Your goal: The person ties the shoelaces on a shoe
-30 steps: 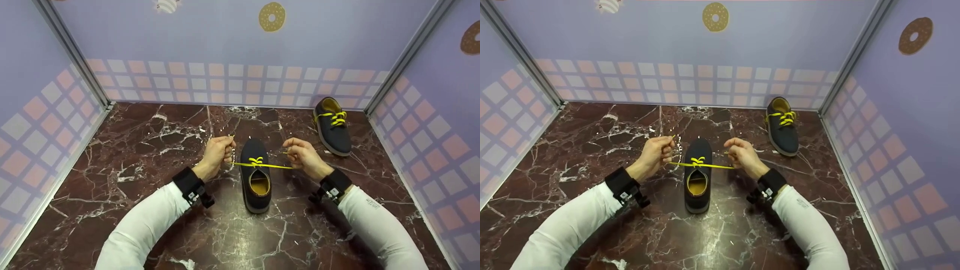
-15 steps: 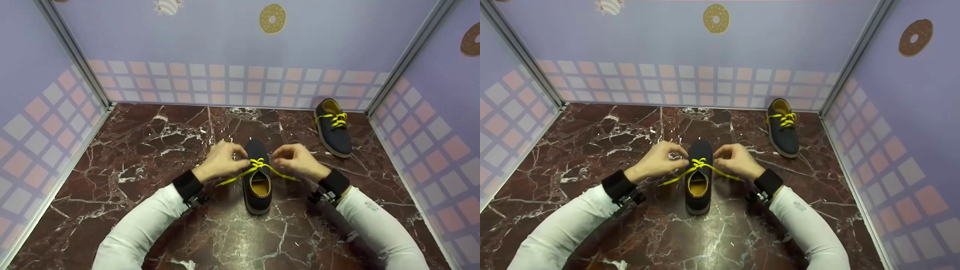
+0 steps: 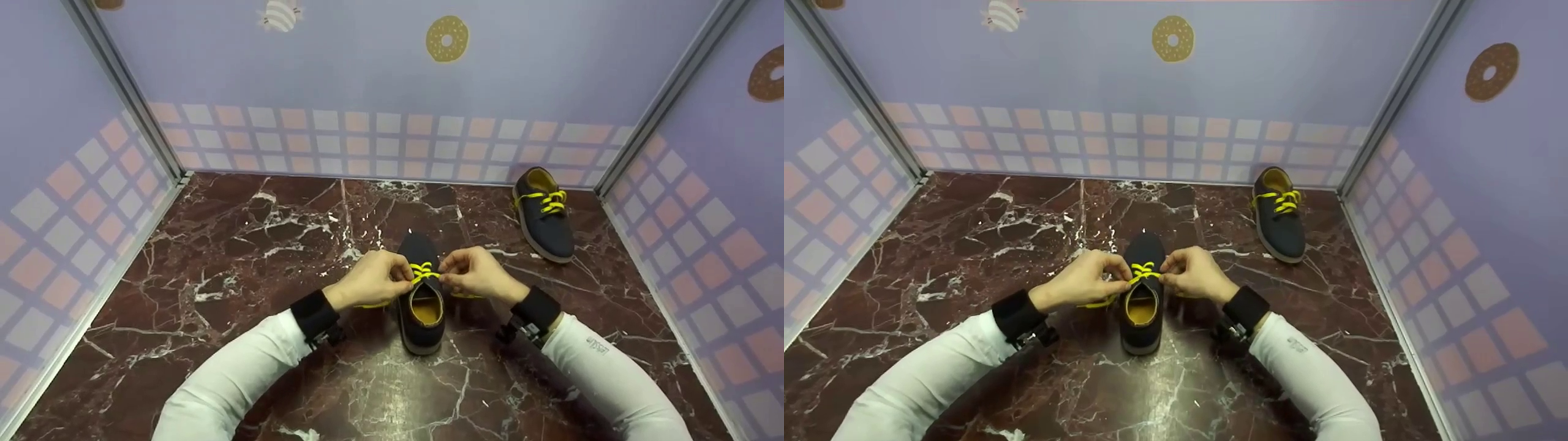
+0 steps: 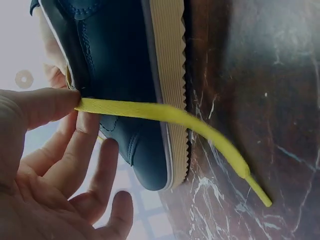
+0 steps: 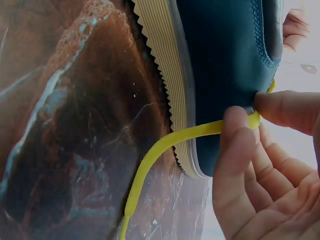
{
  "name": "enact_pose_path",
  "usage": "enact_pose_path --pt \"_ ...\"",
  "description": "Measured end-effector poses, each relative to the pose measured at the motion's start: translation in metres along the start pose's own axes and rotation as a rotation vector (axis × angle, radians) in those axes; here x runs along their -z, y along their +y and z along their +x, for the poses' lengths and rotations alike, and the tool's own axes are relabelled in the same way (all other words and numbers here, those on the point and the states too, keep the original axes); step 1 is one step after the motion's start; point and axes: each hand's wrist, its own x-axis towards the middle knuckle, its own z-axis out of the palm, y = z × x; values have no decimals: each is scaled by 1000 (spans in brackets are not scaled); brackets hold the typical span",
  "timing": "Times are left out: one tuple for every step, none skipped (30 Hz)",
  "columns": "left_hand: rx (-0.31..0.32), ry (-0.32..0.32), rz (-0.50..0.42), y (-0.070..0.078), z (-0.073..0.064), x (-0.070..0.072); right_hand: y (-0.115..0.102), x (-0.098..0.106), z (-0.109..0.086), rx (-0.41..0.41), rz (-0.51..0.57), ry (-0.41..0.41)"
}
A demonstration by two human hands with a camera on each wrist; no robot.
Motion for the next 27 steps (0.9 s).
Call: enact_pose_path --pt "4 2 -9 0 0 0 1 0 0 5 -10 4" --pt "8 1 -13 1 0 1 1 0 0 9 -16 8" --pt "10 0 -8 1 -1 1 2 0 0 14 -24 10" --pt "12 1 -4 1 -1 2 2 0 -1 17 -29 13" --pt "12 2 3 2 -1 3 3 0 -1 20 -30 12" --pt "14 1 7 2 -2 4 3 0 -1 23 -29 10" --pt "18 -4 5 1 -1 5 3 0 -1 26 -30 9" --pt "24 -11 -4 1 -1 6 3 0 -1 28 -32 8" --pt "31 -21 -24 1 -1 7 3 0 -1 34 -35 7" --pt "39 -34 -59 0 -1 7 2 0 -1 35 -38 8" --pt "47 -48 -95 -1 0 8 2 0 -1 35 -43 8" --pt "56 -66 -135 -2 0 9 2 0 -1 36 -51 9" --pt "68 -85 -183 -3 0 8 2 0 -2 33 -56 9" --pt "79 -105 -233 -5 0 8 3 -1 -2 29 -57 6" --pt "90 -130 -292 -6 0 7 3 -1 -2 22 -55 4" --pt "101 -152 -347 -7 0 6 3 -1 -2 13 -55 3" --pt "108 -171 -393 -8 0 5 3 -2 -3 8 -52 0" --pt "118 -191 -441 -9 0 4 4 -2 -3 7 -50 -1" --pt "130 -207 -490 -9 0 3 4 -2 -3 4 -47 -1" --pt "138 -219 -534 -9 1 2 4 -2 -3 4 -45 -1" --pt "149 -226 -571 -9 1 1 4 -2 -2 6 -45 -1" --pt "154 -226 -596 -9 2 1 4 -2 -2 8 -47 0" --pt "161 -225 -624 -8 3 1 4 -2 -2 11 -51 2" --pt "173 -224 -651 -8 3 0 4 -2 -2 12 -56 4" --pt "181 -220 -677 -9 4 0 4 -2 -2 9 -56 4" --pt "187 -217 -700 -10 5 -1 5 -2 -1 6 -56 5" --pt "198 -214 -716 -9 5 -1 5 -2 -1 3 -54 4"
